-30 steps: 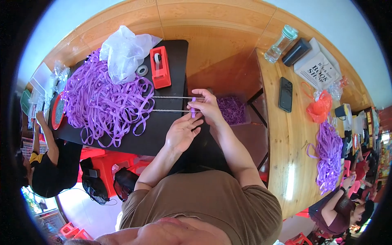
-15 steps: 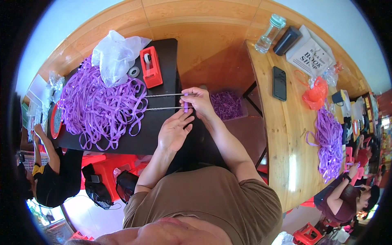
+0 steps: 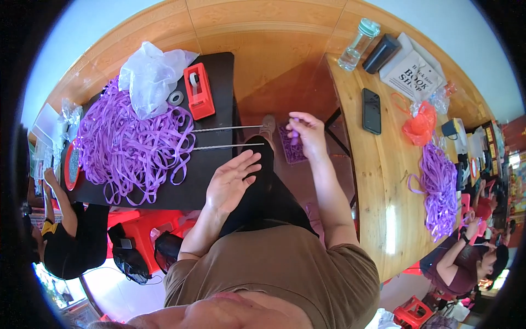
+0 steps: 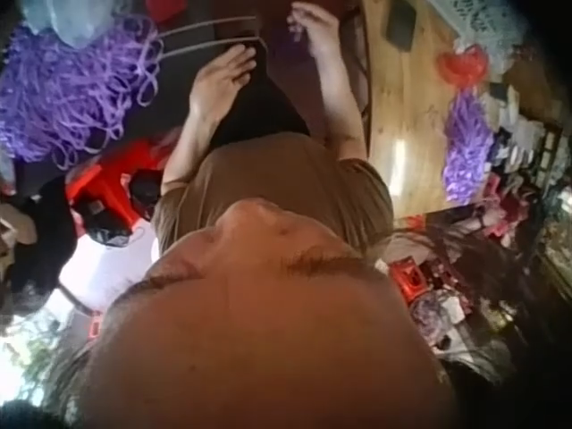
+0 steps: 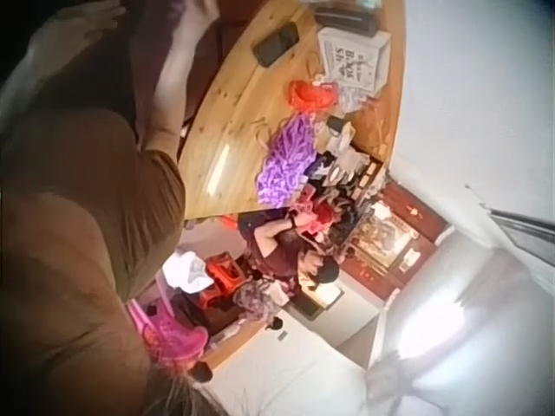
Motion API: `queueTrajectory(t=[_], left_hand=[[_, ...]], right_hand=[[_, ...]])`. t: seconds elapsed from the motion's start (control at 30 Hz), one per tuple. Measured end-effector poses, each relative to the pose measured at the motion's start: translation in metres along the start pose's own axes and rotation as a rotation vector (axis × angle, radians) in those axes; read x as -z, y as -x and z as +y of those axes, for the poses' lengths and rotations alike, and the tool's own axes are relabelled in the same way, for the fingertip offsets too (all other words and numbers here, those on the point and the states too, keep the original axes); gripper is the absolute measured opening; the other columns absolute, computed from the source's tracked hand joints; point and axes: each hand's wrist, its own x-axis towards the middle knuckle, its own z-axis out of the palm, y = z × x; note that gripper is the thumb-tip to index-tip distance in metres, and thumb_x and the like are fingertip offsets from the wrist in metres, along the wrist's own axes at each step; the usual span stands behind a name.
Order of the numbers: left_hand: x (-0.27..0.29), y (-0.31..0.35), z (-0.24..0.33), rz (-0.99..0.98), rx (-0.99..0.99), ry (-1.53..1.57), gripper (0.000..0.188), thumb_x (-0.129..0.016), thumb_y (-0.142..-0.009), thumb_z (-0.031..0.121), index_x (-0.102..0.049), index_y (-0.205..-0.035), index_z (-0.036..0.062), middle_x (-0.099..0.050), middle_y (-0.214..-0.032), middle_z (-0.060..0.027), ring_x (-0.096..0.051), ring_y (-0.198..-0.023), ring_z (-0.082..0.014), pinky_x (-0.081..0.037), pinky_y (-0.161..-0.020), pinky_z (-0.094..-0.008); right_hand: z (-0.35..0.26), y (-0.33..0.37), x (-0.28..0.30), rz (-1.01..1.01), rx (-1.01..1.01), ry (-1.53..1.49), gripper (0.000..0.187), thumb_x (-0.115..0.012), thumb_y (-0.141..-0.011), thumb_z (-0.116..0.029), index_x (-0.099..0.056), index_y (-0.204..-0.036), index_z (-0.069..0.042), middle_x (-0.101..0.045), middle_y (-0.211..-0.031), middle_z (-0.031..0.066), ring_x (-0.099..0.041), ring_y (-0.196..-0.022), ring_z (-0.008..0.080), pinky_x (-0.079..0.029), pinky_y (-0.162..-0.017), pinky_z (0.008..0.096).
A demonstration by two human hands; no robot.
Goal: The person wraps purple ribbon around a metal jig and secures the loops with adhesive tape.
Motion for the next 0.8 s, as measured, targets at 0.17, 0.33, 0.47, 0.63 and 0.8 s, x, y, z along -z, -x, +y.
queueTrajectory(t=[0.17,0.33,0.47,0.63,0.8], left_hand=[[-0.004,0.018,0.010,-0.029,-0.241,-0.368,0.040,-0.048,-0.082,-0.007,-0.057,-0.121,-0.0006,-0.061,-0.117,-0.0131,-0.059,-0.100,-0.0167,-0.045,-0.083,-0.0260],[0.005,0.027,0.021,0.120,-0.566,-0.744,0.035,-0.044,-0.084,-0.012,-0.059,-0.115,-0.0030,-0.062,-0.110,-0.0091,-0.057,-0.094,-0.0128,-0.042,-0.087,-0.0234],[0.023,0.018,0.018,0.208,-0.778,-0.971,0.030,-0.049,-0.085,-0.011,-0.061,-0.110,0.0001,-0.063,-0.101,-0.0078,-0.056,-0.088,-0.0116,-0.043,-0.078,-0.0221],[0.019,0.019,0.017,0.262,-0.732,-1.198,0.026,-0.052,-0.081,-0.010,-0.062,-0.104,-0.0027,-0.063,-0.097,-0.0117,-0.059,-0.086,-0.0197,-0.046,-0.077,-0.0265],[0.019,0.021,0.018,0.245,-0.809,-1.421,0.027,-0.055,-0.077,-0.008,-0.062,-0.103,-0.0035,-0.063,-0.098,-0.0168,-0.059,-0.090,-0.0305,-0.047,-0.080,-0.0343]], right_hand=[[-0.006,-0.024,0.028,0.251,0.016,0.275,0.014,-0.068,-0.083,-0.012,-0.067,-0.093,-0.003,-0.062,-0.071,0.0038,-0.051,-0.051,0.0074,-0.038,-0.044,0.0193],[0.048,-0.067,0.074,0.313,-0.168,0.375,0.027,-0.069,-0.082,-0.022,-0.066,-0.099,-0.001,-0.066,-0.078,0.0109,-0.060,-0.059,0.0155,-0.046,-0.050,0.0259],[0.098,-0.092,0.128,0.285,0.040,1.009,0.046,-0.065,-0.084,-0.032,-0.060,-0.113,0.002,-0.066,-0.095,0.0146,-0.062,-0.087,0.0243,-0.048,-0.079,0.0330],[0.120,-0.047,0.127,0.205,0.092,1.083,0.039,-0.070,-0.080,-0.022,-0.060,-0.108,0.003,-0.066,-0.094,0.0155,-0.064,-0.085,0.0233,-0.049,-0.077,0.0336],[0.098,0.030,0.105,0.195,0.251,0.841,0.028,-0.070,-0.078,-0.012,-0.063,-0.101,0.001,-0.064,-0.095,0.0165,-0.065,-0.078,0.0250,-0.051,-0.068,0.0312]])
